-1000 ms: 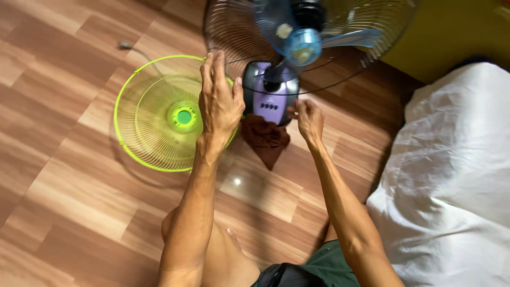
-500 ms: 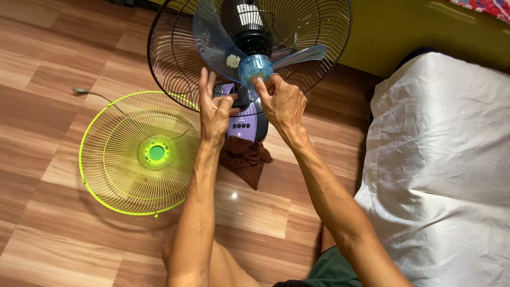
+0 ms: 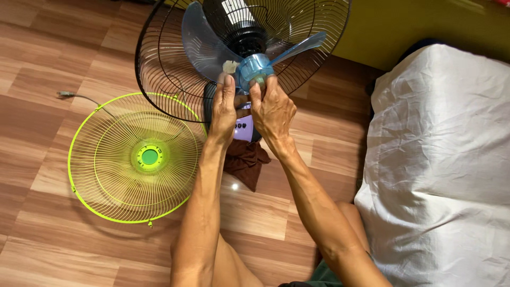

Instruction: The person assembles a standing fan by attaching the motor housing, fan blades, and protective cages to the base. They wipe the base with a cloth, secure the motor, install the blades, and fit both the rear and front cages.

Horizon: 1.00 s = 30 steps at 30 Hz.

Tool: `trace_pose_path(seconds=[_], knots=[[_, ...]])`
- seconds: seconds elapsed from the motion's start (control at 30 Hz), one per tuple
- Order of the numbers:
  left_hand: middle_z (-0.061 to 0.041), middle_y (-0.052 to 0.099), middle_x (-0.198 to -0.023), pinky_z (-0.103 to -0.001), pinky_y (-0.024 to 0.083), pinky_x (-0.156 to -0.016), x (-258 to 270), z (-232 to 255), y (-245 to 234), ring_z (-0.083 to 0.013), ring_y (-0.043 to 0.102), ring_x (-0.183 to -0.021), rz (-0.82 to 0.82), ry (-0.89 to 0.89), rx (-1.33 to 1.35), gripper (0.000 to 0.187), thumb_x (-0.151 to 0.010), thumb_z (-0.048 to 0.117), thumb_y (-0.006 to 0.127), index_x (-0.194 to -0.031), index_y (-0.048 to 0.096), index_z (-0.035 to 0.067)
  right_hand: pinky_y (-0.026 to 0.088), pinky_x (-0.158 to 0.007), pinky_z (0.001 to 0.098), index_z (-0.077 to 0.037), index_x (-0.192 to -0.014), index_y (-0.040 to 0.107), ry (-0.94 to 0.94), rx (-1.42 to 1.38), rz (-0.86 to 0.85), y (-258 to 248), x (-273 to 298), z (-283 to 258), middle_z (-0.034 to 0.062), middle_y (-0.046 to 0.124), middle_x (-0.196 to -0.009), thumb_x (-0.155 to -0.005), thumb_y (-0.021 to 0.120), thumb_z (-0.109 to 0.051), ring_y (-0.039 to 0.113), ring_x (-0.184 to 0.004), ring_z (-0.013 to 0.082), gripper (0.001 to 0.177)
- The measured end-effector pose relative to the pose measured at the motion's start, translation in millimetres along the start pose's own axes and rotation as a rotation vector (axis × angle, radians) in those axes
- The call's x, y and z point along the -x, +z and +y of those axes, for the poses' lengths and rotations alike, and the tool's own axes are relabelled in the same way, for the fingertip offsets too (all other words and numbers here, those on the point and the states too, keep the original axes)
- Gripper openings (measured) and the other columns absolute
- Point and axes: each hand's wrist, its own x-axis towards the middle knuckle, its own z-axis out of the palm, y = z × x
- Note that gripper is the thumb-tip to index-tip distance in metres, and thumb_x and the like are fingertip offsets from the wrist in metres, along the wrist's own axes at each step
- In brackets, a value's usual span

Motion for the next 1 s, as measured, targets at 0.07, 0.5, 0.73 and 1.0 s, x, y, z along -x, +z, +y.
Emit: trace_pose_path(seconds=[0.07,0.5,0.73,1.0], knots=[[-0.018,0.061,-0.135,-0.043,0.065,-0.081,-1.3,-0.4,2.9,-0.0309,0.074,-0.106,0.034,-0.013,-0.032,0.076,-0.099,0.066,0.031,-0.156,0.025,0.017,0.052,-0.044,0.0377,-0.005,-0.102,0.056,0.009,-0.008,-0.008,6.1,0.6,1.0,0.0087,0.066,-0.069,-0.108,0.045,-0.039,0.064,-0.051,0.0215,0.037],[-0.016,0.064,-0.121,-0.04,0.067,-0.079,-5.8,-32.1,2.8,-0.024,0.073,-0.095,0.013,0.027,0.007,0.063,-0.107,0.056,0.041,-0.152,0.039,0.012,0.051,-0.054,0.0427,-0.01,-0.086,0.072,0.39,-0.177,-0.1,22.1,-2.1,20.8,0.0038,0.062,-0.057,-0.108,0.021,-0.059,0.064,-0.054,0.0194,0.074],[-0.01,0.064,-0.12,-0.038,0.067,-0.078,-4.4,-28.6,7.9,-0.0198,0.074,-0.095,0.024,0.036,0.01,0.059,-0.107,0.052,0.039,-0.152,0.034,0.014,0.052,-0.049,0.0338,-0.007,-0.098,0.061,0.202,-0.125,0.009,0.5,4.1,18.2,0.0046,0.071,-0.073,-0.101,0.033,-0.071,0.069,-0.061,0.0175,0.07],[-0.014,0.063,-0.107,-0.04,0.069,-0.076,-0.6,-22.6,7.7,-0.0215,0.072,-0.087,0.031,-0.052,-0.034,0.057,-0.106,0.05,0.033,-0.153,0.029,0.02,0.048,-0.043,0.0349,-0.008,-0.084,0.062,0.529,-0.502,-0.163,20.6,-1.9,35.8,0.0043,0.063,-0.067,-0.108,0.028,-0.054,0.055,-0.051,0.0165,0.062]])
